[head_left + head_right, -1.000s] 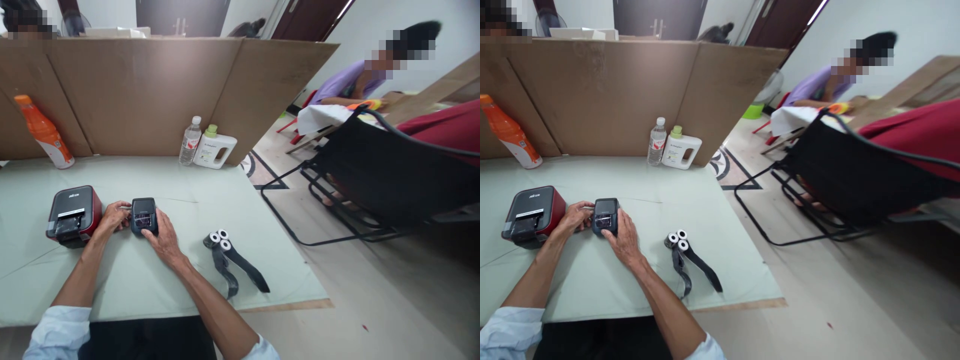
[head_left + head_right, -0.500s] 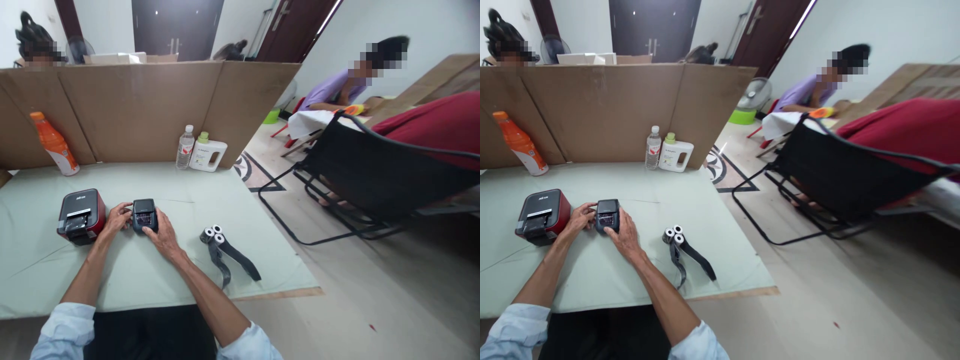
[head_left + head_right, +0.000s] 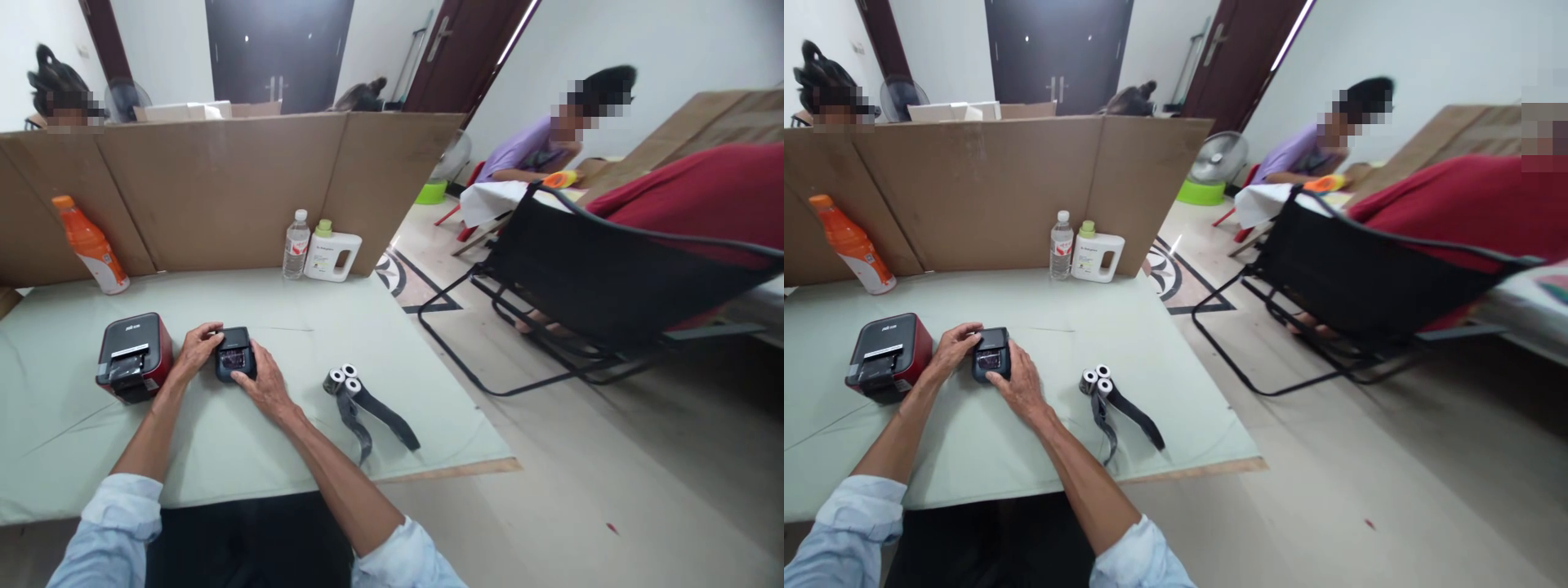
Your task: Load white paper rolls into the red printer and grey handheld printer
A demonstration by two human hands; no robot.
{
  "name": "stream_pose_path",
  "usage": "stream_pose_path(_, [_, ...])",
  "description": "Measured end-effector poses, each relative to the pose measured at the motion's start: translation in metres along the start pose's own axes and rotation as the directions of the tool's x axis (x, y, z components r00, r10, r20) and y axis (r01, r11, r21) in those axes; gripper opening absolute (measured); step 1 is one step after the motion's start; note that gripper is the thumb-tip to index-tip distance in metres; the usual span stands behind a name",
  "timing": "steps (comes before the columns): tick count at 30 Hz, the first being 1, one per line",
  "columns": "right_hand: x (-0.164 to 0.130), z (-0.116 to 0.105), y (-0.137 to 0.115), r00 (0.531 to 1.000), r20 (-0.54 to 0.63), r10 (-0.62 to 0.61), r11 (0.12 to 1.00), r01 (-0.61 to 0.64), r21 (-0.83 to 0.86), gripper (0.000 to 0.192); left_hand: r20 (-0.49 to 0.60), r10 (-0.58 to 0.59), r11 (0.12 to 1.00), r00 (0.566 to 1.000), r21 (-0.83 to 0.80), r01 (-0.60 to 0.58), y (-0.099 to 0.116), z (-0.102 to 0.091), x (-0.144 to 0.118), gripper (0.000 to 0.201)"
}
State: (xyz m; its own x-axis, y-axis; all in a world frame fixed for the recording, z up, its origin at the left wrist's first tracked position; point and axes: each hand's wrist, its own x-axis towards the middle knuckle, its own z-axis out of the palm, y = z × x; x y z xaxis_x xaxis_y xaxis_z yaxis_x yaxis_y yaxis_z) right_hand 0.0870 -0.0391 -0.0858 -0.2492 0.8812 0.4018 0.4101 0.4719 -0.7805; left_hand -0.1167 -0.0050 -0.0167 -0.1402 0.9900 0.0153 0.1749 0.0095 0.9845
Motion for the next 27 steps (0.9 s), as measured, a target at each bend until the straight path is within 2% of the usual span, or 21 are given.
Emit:
stream_pose_path(3, [0.001, -0.001, -0.002, 1.0, 0.002, 0.006, 1.0, -0.006, 0.004, 0.084, 0.082, -0.034, 0.998, 0.996, -0.042, 0.038, 0.0, -0.007, -0.005, 0.063])
stream_pose_path(6, [0.001, -0.002, -0.003, 1.0, 0.009, 0.013, 1.0, -0.013, 0.021, 0.084, 0.175, -0.037, 0.995, 0.984, -0.09, 0.053, -0.002, -0.014, -0.011, 0.074])
stream_pose_path(10, [0.002, -0.002, -0.003, 1.0, 0.012, 0.012, 0.999, -0.012, 0.038, 0.084, 0.19, -0.017, 0.995, 0.982, -0.094, 0.036, -0.002, -0.015, -0.013, 0.077])
stream_pose_path(13, [0.002, -0.001, -0.003, 1.0, 0.003, 0.006, 0.999, -0.007, 0.033, 0.085, 0.144, -0.02, 0.995, 0.989, -0.099, 0.034, 0.0, -0.011, -0.009, 0.077])
stream_pose_path(18, [0.002, -0.002, -0.003, 1.0, -0.002, -0.007, 1.0, 0.007, 0.022, 0.084, -0.108, -0.024, 0.999, 0.994, -0.029, 0.021, -0.002, 0.001, 0.005, 0.064])
stream_pose_path(20, [0.002, -0.002, -0.003, 1.0, 0.0, -0.008, 1.0, 0.008, 0.016, 0.085, -0.166, -0.018, 1.0, 0.986, -0.002, 0.018, -0.004, 0.006, 0.013, 0.053])
stream_pose_path(24, [0.002, -0.003, -0.001, 1.0, -0.001, -0.001, 1.0, 0.001, 0.002, 0.086, -0.175, -0.003, 0.999, 0.985, 0.041, 0.01, -0.003, 0.008, 0.019, 0.043])
stream_pose_path(27, [0.002, -0.002, -0.001, 1.0, -0.011, -0.014, 1.0, 0.014, 0.0, 0.085, -0.13, 0.007, 0.998, 0.991, 0.062, 0.001, 0.0, 0.002, 0.012, 0.047])
